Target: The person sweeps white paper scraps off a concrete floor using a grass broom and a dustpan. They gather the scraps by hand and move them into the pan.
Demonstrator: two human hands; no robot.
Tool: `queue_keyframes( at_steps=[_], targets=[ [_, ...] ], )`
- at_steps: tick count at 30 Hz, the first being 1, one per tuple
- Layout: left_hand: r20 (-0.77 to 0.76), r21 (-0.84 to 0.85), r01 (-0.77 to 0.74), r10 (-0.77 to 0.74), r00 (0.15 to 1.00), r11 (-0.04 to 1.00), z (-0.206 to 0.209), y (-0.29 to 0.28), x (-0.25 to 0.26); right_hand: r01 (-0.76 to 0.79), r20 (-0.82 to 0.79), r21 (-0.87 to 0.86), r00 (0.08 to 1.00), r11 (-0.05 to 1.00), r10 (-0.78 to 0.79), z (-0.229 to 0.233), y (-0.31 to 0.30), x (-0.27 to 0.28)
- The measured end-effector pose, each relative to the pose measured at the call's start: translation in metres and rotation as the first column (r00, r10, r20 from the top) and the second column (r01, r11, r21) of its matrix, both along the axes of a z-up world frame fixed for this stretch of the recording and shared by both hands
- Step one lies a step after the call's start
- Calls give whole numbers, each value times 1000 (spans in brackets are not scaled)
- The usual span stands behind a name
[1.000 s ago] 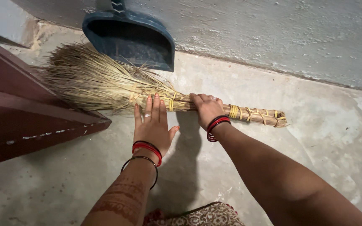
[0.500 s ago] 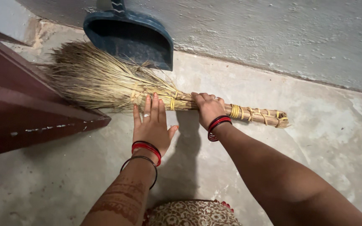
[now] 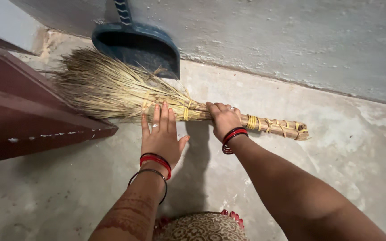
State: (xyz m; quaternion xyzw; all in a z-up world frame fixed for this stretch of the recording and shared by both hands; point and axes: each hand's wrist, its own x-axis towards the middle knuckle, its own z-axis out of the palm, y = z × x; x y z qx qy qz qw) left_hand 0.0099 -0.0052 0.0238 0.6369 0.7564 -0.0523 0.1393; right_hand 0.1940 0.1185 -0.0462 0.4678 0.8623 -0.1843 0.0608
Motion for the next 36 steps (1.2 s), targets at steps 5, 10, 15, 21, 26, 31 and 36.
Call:
queue_keyframes(
  at_steps=[5,10,15,21,26,31,36],
  targets=[
    [-28,1,7,-7,1000,1000,15,0,6,3,-10,22,1000,1000,-3,14,0,8],
    [-17,-34,12,-13,1000,999,34,1,12,20,-10,20,1000,1000,-19,30,0,20],
    [-7,-27,16,-16,1000,1000,54,-2,21,7,-28,44,1000,999,-6,48,-5,36],
    [29,24,4,-5,1000,1000,80,-10,35,47,-11,42,999,998,-47,86,-12,54],
    [-9,-43,16,-16,1000,999,109,-9,41,43,-13,72,999,996,-42,117,-12,70],
    [-14,5,24,-23,1000,1000,132,-13,51,69,1,74,998,995,-69,148,-10,83],
    [37,37,22,-23,999,999,148,-18,65,39,-2,131,999,991,-39,168,-9,100]
  ],
)
